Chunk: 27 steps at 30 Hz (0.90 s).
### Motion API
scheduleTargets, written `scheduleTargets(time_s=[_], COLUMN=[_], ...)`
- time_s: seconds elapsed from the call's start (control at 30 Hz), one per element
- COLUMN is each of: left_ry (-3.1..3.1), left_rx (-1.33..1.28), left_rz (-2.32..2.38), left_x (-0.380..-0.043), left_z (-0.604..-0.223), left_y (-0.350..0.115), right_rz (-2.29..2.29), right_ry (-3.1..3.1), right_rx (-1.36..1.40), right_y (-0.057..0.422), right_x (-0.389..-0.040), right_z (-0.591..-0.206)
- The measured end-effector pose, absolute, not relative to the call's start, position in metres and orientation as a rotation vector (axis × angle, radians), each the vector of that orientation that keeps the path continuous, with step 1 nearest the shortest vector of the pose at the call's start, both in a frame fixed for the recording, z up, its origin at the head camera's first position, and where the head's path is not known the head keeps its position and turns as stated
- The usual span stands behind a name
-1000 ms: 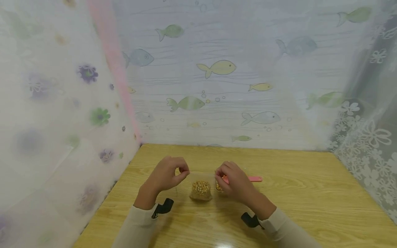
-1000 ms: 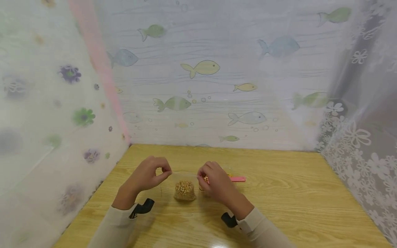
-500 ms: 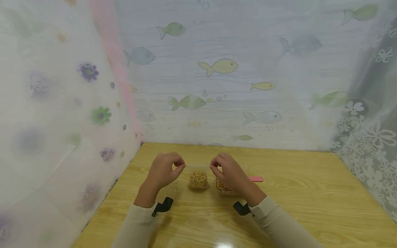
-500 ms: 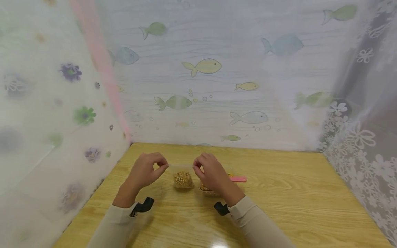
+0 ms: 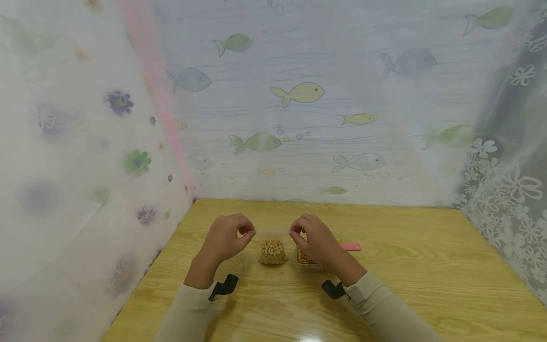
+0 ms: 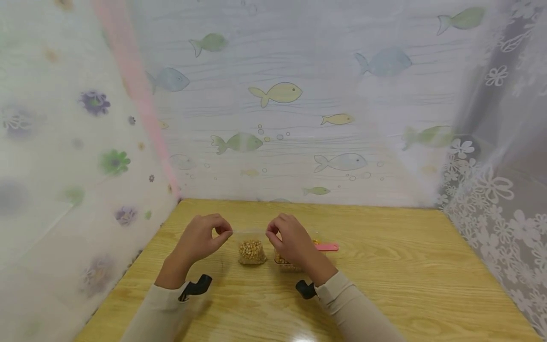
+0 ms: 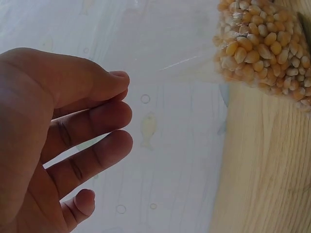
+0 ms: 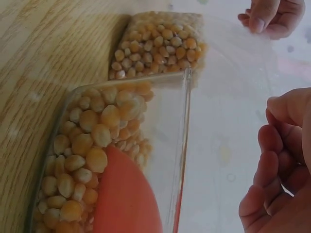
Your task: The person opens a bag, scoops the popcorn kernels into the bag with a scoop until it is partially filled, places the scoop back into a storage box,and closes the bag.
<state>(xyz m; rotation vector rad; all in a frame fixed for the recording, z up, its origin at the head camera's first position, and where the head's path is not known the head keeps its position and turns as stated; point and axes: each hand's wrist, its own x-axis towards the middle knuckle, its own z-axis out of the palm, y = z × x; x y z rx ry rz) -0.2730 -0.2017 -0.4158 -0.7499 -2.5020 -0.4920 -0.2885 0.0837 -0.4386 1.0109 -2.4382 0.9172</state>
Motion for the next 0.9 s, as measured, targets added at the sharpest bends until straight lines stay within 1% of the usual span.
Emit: scheduleTargets(time_s=[0.23,0.43,0.7,0.9], left_ry=[-2.436,-2.376,-2.455,-2.483], left_rx=[-0.778,-0.729,-0.686,-0.679], left_rz=[-0.44,-0.402,-0.425,-0.432], left_x=[-0.2743,-0.2769,-0.2745,-0.2721], left_z=[-0.4176,-0.421,-0.4208,-0.4185], left_y=[-0.1999,-0.1966,-0.1997,-0.2008], right_rz=[0.906,0.878,0.902,0.955], right_ry=[-2.42,-2.417,-2.398,-2.428], right_rx=[1.019,1.015,1.045,0.999], right_y=[0.0854,0.0857,0.0847,0.0897], right_x=[-0.2915,-0.2928,-0.2924,-0.2882], right_z=[-0.4396,-0.4394,-0.4429,-0.4419])
